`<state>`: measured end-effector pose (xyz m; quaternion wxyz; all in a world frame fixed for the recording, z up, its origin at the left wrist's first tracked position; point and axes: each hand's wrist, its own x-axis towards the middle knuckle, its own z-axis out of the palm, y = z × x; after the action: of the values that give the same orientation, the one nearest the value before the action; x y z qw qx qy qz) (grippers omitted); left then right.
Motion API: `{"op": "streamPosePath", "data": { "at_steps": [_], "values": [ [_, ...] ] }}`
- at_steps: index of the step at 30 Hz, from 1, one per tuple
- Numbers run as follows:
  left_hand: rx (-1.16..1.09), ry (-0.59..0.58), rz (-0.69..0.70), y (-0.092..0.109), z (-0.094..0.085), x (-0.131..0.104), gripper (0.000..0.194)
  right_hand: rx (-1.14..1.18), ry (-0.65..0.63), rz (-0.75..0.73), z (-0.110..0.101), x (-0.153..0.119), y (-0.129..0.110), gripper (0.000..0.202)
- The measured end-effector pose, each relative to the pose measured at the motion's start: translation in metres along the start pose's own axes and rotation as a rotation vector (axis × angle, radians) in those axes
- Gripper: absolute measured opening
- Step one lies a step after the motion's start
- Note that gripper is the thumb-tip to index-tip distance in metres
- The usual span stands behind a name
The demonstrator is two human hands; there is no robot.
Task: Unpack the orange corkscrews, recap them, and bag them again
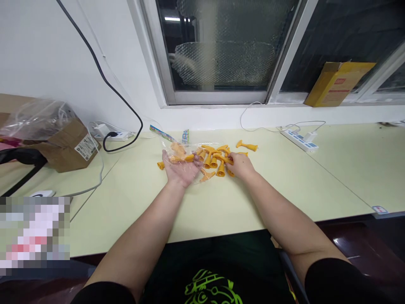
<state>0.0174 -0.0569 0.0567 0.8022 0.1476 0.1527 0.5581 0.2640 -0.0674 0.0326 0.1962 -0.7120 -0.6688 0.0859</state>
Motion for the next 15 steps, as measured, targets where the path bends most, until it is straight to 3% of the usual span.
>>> {"op": "streamPosePath", "data": {
  "at_steps": [5, 9, 12, 15],
  "values": [
    [0.024, -0.06, -0.007, -0.002, 0.001, -0.003, 0.071, -0.03, -0.023, -0.005, 0.001, 0.001, -0.002, 0.018],
    [0.012, -0.039, -0.025, -0.003, 0.002, -0.004, 0.069, 0.13, 0.015, 0.033, 0.001, 0.001, 0.006, 0.019],
    [0.013, -0.034, -0.028, -0.003, 0.002, -0.005, 0.07, 0.516, 0.1, 0.05, -0.002, 0.003, 0.008, 0.026],
    [0.011, -0.026, -0.023, -0.003, 0.001, -0.004, 0.07, 1.058, 0.073, 0.017, -0.013, 0.0, 0.001, 0.035]
  ]
}}
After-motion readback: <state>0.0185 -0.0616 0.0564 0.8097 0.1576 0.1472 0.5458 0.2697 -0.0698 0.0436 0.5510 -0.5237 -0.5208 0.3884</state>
